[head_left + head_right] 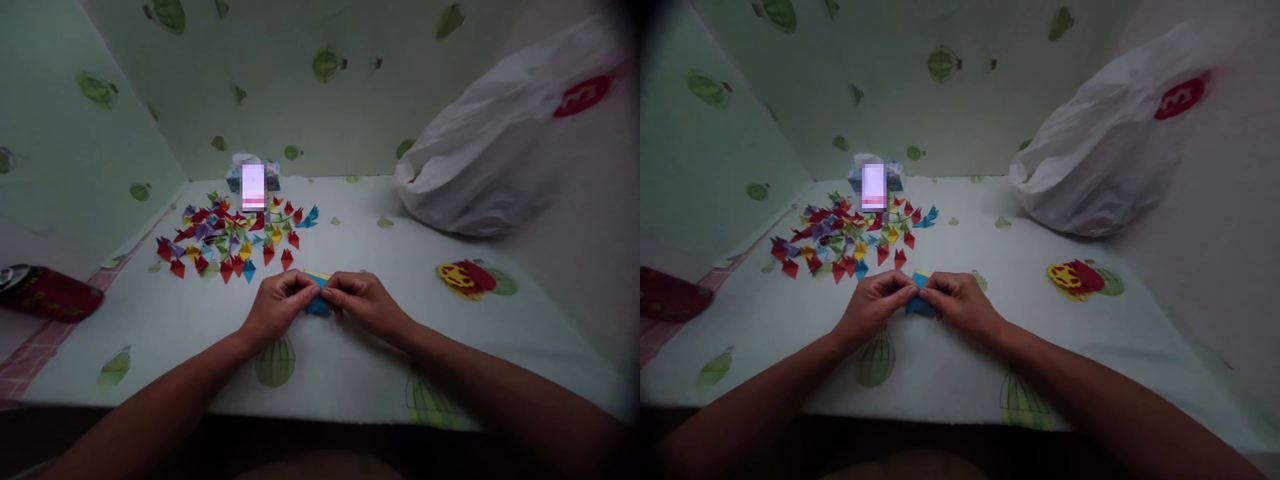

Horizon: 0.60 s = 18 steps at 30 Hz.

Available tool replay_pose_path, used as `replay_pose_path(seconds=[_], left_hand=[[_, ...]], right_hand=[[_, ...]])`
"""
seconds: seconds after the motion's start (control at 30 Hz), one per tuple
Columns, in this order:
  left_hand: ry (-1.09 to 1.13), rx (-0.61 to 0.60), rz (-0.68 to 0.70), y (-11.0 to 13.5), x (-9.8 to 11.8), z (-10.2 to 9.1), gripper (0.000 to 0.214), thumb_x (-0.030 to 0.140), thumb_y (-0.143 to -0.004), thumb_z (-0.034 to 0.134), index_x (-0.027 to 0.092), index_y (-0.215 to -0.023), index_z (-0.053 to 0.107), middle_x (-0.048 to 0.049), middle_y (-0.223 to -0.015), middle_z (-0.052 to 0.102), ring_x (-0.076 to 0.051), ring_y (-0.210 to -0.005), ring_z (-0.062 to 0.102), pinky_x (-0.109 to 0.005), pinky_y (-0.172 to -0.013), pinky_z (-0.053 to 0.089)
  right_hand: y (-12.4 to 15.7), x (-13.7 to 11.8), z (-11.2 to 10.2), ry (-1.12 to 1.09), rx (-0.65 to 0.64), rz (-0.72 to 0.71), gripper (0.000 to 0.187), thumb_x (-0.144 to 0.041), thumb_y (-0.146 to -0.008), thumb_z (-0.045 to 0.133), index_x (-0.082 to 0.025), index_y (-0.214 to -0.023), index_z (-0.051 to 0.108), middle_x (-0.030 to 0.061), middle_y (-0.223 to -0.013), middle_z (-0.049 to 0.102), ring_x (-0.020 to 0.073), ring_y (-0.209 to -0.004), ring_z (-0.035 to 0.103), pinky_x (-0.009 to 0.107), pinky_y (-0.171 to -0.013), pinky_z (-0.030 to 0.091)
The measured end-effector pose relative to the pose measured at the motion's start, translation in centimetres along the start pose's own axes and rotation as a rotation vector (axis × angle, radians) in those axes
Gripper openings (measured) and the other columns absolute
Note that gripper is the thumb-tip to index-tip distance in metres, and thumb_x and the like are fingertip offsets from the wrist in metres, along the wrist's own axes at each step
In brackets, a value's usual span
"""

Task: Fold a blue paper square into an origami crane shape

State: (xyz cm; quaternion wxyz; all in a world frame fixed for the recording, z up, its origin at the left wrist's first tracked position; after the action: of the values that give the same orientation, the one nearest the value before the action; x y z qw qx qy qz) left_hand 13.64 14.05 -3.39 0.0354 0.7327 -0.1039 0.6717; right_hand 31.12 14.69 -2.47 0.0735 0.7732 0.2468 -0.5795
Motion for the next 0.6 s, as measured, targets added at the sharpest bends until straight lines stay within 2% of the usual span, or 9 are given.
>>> replay_pose_path(seconds=[0.1,0.23,0.43,0.6], left_hand=[[-0.070,0.022,0.063,0.1,0.5,-0.2,0.016,0.030,-0.082,0.074,0.016,-0.075,0.073,-0.0017,-0.070,0.067,-0.012,-0.066,0.059,-0.023,-0.063,0.046],[-0.134,0.062,0.111,0.1,1.0,-0.5,0.014,0.029,-0.083,0.073,0.017,-0.075,0.072,-0.0007,-0.070,0.067,-0.011,-0.065,0.059,-0.023,-0.061,0.045],[-0.187,0.101,0.171,-0.2,1.1,-1.3,0.015,0.028,-0.085,0.071,0.017,-0.075,0.071,-0.0006,-0.072,0.066,-0.012,-0.067,0.057,-0.024,-0.063,0.044],[-0.110,0.207,0.144,-0.6,0.9,-2.5,0.017,0.032,-0.086,0.072,0.018,-0.076,0.069,-0.0012,-0.075,0.065,-0.012,-0.069,0.056,-0.025,-0.064,0.045]], right_hand=[[0.1,-0.2,0.0,0.015,0.017,-0.033,0.031,-0.032,-0.095,0.060,-0.016,-0.068,0.063,-0.0011,-0.057,0.063,0.0087,-0.055,0.056,0.020,-0.058,0.043],[0.2,0.0,0.1,0.008,0.015,0.000,0.025,-0.031,-0.096,0.057,-0.016,-0.078,0.066,-0.0003,-0.065,0.068,0.0100,-0.056,0.063,0.022,-0.062,0.049],[0.1,0.2,-0.5,0.149,0.043,0.019,0.033,-0.034,-0.097,0.058,-0.016,-0.069,0.063,-0.0005,-0.058,0.065,0.0095,-0.052,0.059,0.022,-0.056,0.044],[0.0,-0.8,-1.9,0.193,0.211,-0.091,0.021,-0.035,-0.096,0.062,-0.016,-0.091,0.069,0.0003,-0.071,0.067,0.0107,-0.061,0.060,0.024,-0.058,0.046]])
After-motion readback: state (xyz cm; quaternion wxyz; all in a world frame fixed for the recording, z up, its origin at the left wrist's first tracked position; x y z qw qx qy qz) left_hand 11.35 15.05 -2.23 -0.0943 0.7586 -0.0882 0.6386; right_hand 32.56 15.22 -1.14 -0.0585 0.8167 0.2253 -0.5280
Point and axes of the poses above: each hand's wrist, its own y-axis away from the middle knuckle, its own z-axis out of the palm, x = y × z, the point moved 3 cm from there along -y, towards the middle knuckle
